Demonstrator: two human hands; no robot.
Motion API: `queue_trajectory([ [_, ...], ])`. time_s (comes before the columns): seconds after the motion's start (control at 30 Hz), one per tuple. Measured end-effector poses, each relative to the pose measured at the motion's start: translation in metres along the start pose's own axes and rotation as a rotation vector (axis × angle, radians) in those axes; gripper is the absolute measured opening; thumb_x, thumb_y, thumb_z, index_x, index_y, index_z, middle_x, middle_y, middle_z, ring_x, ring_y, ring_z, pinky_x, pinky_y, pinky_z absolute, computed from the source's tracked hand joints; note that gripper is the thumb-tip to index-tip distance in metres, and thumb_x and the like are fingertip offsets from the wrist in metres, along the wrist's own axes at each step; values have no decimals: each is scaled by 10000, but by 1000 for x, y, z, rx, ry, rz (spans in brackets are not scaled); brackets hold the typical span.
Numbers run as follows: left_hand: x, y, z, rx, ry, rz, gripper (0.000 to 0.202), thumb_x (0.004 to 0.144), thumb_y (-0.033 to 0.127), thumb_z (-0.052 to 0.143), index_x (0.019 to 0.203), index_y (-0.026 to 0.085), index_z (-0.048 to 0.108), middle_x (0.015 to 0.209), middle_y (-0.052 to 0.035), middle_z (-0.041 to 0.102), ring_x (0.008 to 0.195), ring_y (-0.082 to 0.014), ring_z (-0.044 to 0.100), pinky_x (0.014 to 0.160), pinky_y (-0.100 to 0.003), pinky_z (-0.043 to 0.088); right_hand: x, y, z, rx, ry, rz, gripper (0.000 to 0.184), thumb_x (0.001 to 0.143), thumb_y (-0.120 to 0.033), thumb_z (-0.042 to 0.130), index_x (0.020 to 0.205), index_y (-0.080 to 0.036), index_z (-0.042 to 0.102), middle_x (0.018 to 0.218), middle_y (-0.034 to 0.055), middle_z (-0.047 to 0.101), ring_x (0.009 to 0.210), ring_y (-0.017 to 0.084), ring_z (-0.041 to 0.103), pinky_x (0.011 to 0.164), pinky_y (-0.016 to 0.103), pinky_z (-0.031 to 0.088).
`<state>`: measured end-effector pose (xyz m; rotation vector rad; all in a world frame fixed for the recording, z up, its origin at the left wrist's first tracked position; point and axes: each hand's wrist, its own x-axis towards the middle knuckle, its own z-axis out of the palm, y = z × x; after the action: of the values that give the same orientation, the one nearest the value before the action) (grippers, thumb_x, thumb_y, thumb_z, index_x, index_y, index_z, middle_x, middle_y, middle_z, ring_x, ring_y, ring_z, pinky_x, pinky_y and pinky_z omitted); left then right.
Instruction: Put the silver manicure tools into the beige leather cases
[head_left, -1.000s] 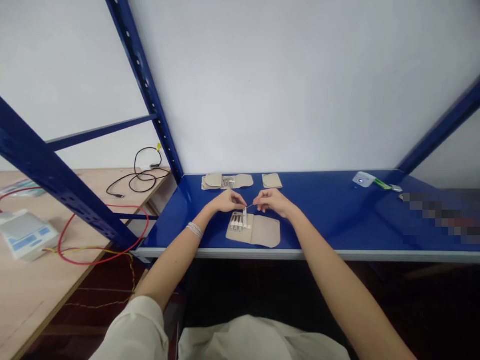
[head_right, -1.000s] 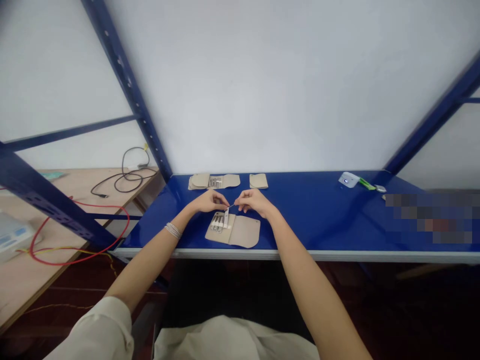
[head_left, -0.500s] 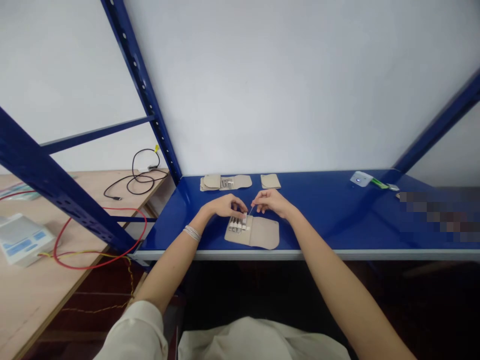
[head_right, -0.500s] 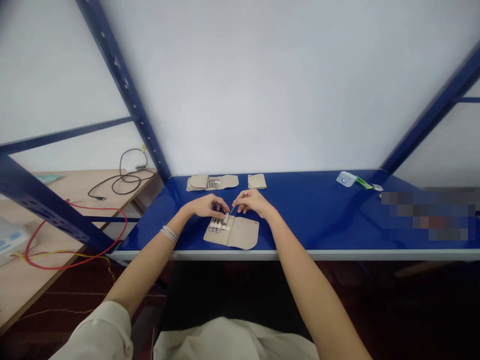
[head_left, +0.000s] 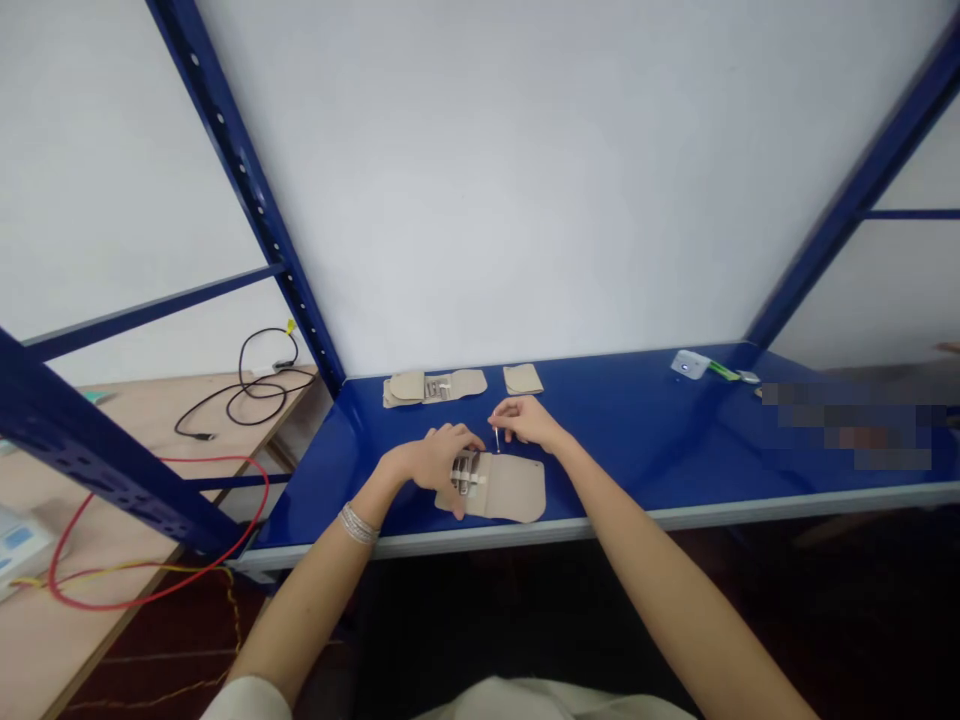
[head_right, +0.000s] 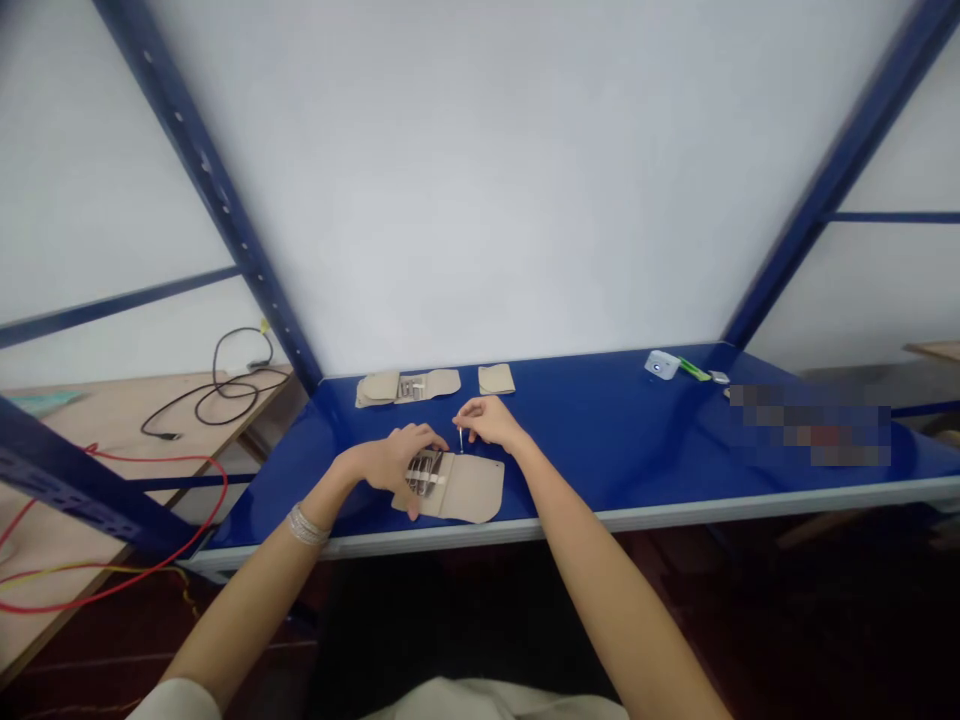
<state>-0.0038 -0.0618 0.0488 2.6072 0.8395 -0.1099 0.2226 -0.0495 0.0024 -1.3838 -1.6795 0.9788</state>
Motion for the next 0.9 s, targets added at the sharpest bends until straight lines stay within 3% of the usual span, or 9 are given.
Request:
queue_trajectory([
  [0.1,1,-11,-2,-66,-1,24,1103,488,472,879,1444,281,361,1364,-105,484,1225,-346,451,1058,-519,327,3,7,-1,-179,151,-34,139,772,-260,696,864,-155,696,783,75,735,640,162,661,628,271,500],
  [0.2,5,-31,-8,-106,9,42,1178,489,431,881,1494,242,297,1482,-138,386,1331,-362,385,1102,-474,308,3,7,-2,-335,254,-56,252,762,-218,696,1004,-150,701,958,120,730,912,230,662,828,337,486],
  [0.27,9,-44,-14,-102,49,3,1188,467,409,887,1486,192,319,1463,-173,406,1313,-360,416,1068,-442,361,0,4,-1,-408,260,-77,263,774,-251,692,1015,-147,706,1042,140,711,978,245,639,872,352,463],
  [0.37,14,-62,-22,-115,70,-125,1106,459,378,882,1427,157,397,1297,-171,549,1100,-299,580,896,-370,478,-4,-5,5,-475,149,-126,259,736,-372,744,911,-182,740,987,101,725,935,235,644,863,334,451],
  [0.47,17,-70,-24,-165,72,-142,934,490,366,863,1327,159,505,1149,-125,636,924,-228,622,751,-292,493,-6,-13,14,-516,64,-126,291,672,-427,791,865,-212,753,914,77,736,930,259,648,885,367,424],
  [0.6,18,-64,-15,-197,110,-134,903,479,360,865,1297,152,547,1069,-107,675,863,-216,627,694,-255,471,-4,-17,22,-530,61,-12,194,668,-359,791,782,-210,741,826,89,738,891,275,663,833,373,431],
  [0.73,20,-51,-7,-212,132,-242,927,424,343,874,1275,127,576,967,-65,690,750,-194,621,635,-241,448,7,-21,23,-499,45,117,174,568,-307,836,631,-203,711,726,105,720,780,258,663,661,317,440],
  [0.9,22,-53,-6,-284,187,-361,551,351,294,869,857,134,719,686,7,650,672,-201,585,590,-254,413,29,-33,18,-409,-58,167,164,479,-199,836,502,-178,675,561,65,661,608,215,610,538,294,411],
])
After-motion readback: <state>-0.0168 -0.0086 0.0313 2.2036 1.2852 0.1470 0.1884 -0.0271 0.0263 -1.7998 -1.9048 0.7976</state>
